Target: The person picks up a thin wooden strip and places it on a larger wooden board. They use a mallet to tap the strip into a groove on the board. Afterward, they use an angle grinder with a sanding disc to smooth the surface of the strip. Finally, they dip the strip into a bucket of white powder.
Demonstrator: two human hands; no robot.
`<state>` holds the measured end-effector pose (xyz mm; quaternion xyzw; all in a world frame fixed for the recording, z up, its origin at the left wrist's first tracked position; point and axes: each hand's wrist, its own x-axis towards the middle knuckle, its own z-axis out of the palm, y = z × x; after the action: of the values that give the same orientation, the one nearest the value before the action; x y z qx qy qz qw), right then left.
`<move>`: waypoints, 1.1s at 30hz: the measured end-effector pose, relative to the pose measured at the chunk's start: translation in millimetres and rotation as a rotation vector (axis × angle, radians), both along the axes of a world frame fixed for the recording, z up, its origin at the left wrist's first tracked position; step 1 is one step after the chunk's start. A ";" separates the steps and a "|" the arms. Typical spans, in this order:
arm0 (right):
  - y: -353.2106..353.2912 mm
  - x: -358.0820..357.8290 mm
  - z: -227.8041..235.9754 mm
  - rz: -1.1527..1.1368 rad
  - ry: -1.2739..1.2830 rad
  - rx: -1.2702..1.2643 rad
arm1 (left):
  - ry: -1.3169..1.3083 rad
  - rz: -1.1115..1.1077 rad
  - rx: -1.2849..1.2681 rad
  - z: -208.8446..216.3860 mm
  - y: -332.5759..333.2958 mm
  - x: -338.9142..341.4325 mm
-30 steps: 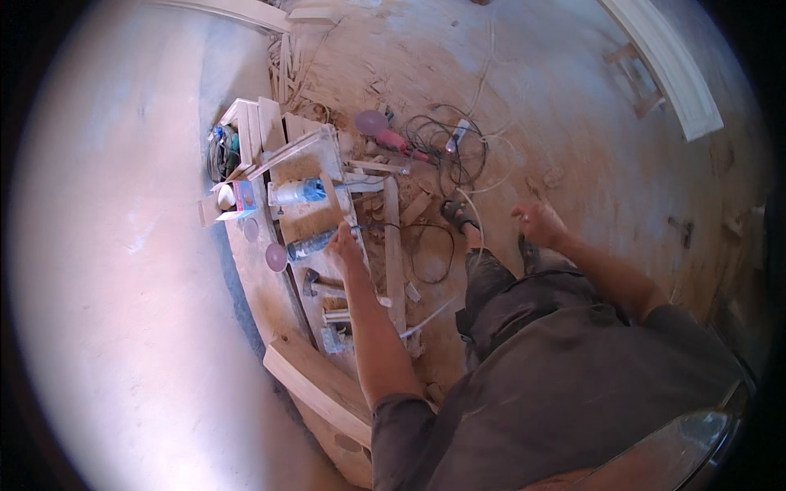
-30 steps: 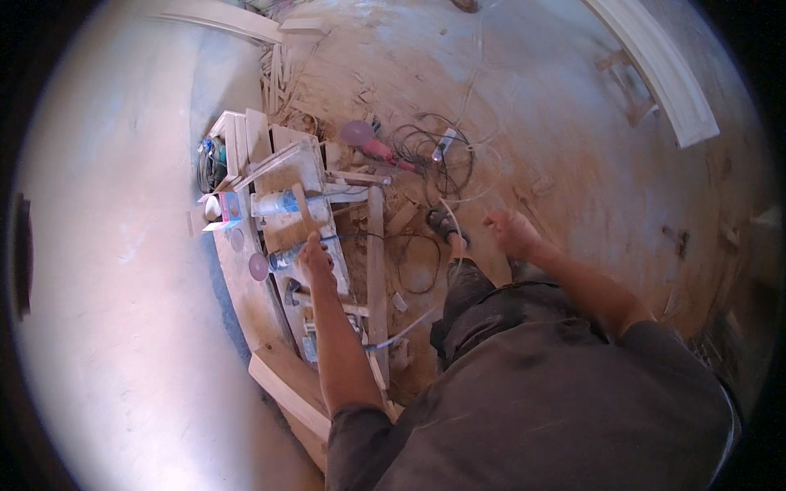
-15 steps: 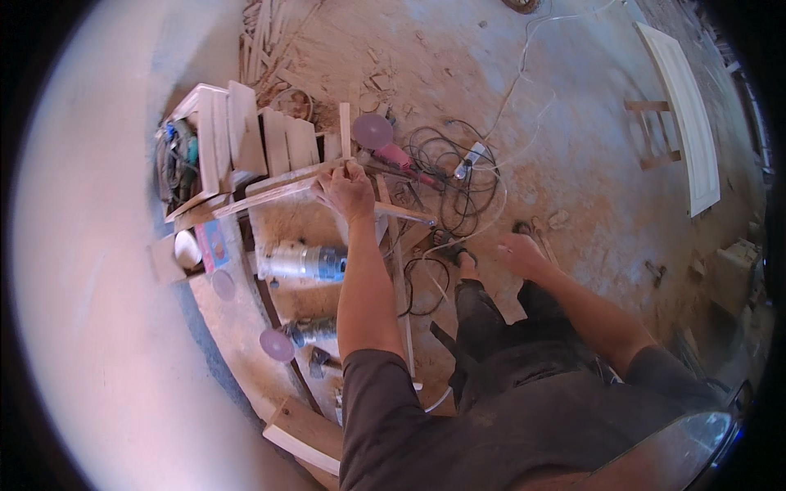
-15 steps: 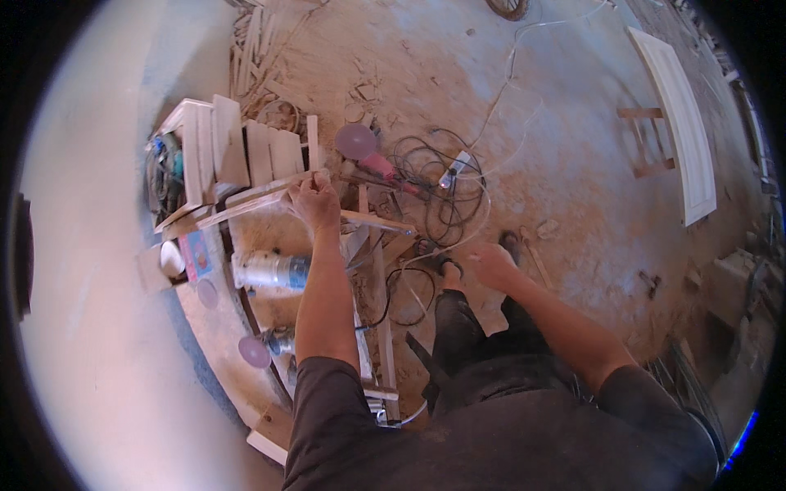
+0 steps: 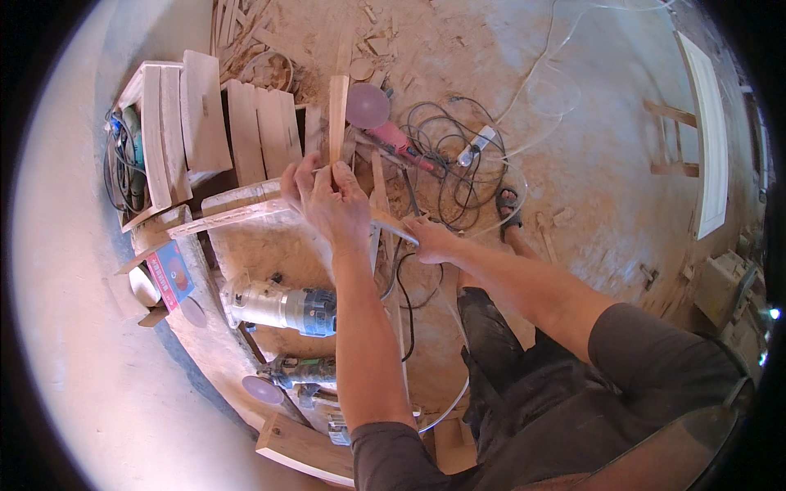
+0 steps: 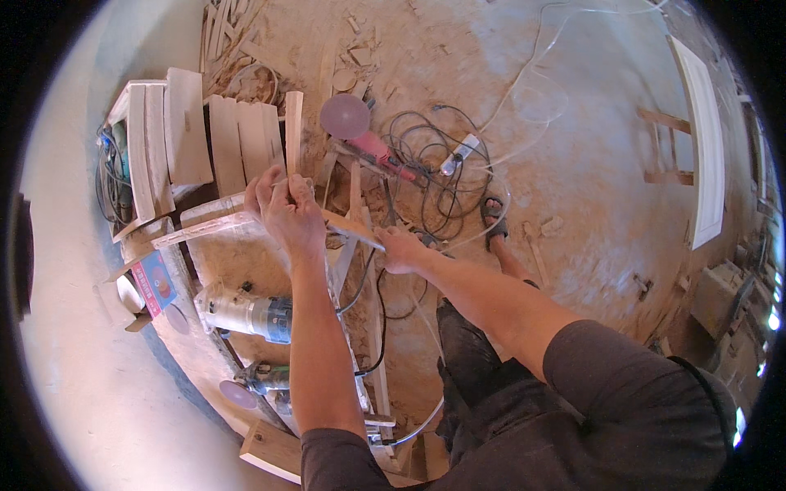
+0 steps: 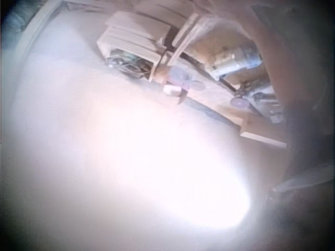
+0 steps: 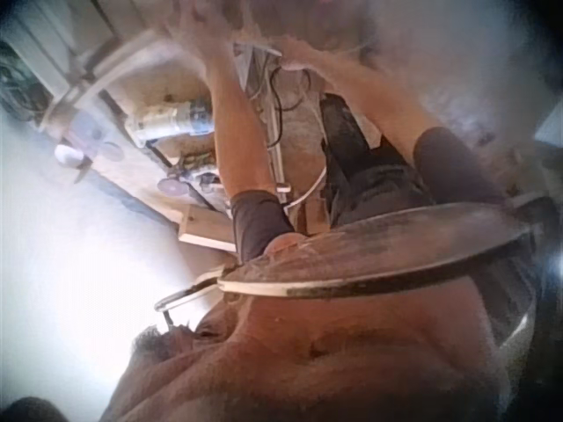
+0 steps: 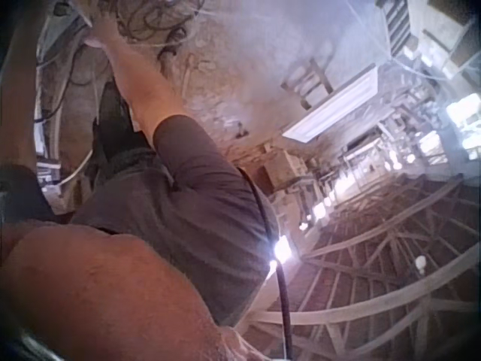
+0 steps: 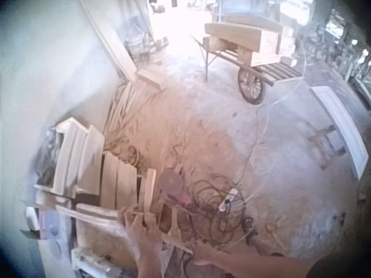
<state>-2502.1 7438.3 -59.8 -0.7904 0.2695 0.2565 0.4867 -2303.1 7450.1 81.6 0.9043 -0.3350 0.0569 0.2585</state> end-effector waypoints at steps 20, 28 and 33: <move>-161.1 -46.0 17.3 -0.242 0.223 -0.043 | -0.102 0.007 0.133 -5.5 -7.8 15.5; -210.6 -93.9 178.9 -0.809 -0.075 0.138 | -0.124 0.080 -0.009 -6.7 -6.9 18.9; -238.1 -89.2 227.0 -0.969 -0.522 0.422 | -0.040 0.115 -0.018 -3.4 -7.4 16.7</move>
<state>-2591.2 7200.2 167.2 -0.5001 0.4143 -0.1503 0.7454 -2286.5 7442.8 78.2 0.9184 -0.2869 0.0925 0.2562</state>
